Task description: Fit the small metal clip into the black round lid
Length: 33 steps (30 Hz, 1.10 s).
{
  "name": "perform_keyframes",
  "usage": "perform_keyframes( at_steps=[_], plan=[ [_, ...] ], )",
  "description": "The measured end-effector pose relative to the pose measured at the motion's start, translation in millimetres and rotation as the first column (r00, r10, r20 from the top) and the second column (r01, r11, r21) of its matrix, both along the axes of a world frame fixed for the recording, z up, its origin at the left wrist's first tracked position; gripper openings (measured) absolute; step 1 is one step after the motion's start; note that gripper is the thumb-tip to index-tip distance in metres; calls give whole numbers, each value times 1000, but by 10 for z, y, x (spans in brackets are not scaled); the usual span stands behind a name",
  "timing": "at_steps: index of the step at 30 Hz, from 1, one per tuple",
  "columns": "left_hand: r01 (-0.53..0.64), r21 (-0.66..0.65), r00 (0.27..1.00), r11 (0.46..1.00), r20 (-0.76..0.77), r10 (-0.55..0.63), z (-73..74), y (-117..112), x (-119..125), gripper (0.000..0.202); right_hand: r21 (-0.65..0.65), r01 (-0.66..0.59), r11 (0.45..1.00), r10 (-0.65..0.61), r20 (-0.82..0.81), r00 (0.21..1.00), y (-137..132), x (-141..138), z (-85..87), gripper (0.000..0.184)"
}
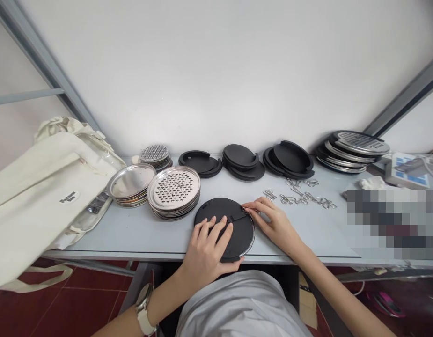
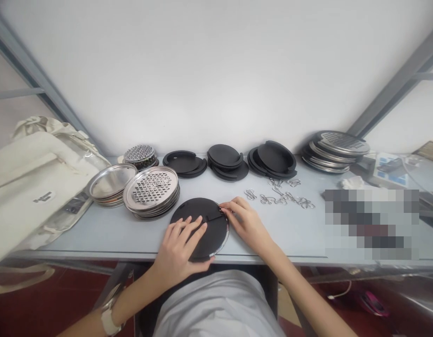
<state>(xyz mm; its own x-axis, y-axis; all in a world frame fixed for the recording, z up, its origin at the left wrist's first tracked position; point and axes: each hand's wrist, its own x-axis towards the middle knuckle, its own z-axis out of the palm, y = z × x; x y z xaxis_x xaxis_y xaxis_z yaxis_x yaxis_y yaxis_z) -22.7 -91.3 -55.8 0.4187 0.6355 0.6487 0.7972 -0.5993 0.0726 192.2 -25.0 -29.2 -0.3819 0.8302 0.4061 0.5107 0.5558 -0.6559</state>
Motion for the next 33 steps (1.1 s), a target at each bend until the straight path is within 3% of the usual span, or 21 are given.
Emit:
perform_keyframes(
  at_steps=[8,14,20,33],
  plan=[
    [-2,2,1000,1000,-1,2,7,-10,3,56,46,-33,998,34,-32,999,19,0,-29,26],
    [-1,3,1000,1000,-6,1,9,-2,6,56,11,67,998,-66,-74,995,10,0,-35,19],
    [-17,16,1000,1000,-18,17,22,-7,10,57,60,69,996,-66,-47,997,33,-16,-21,16],
    [-12,-3,1000,1000,-7,12,13,-6,10,56,-44,8,999,-9,-13,1000,-20,-54,50,23]
  ],
)
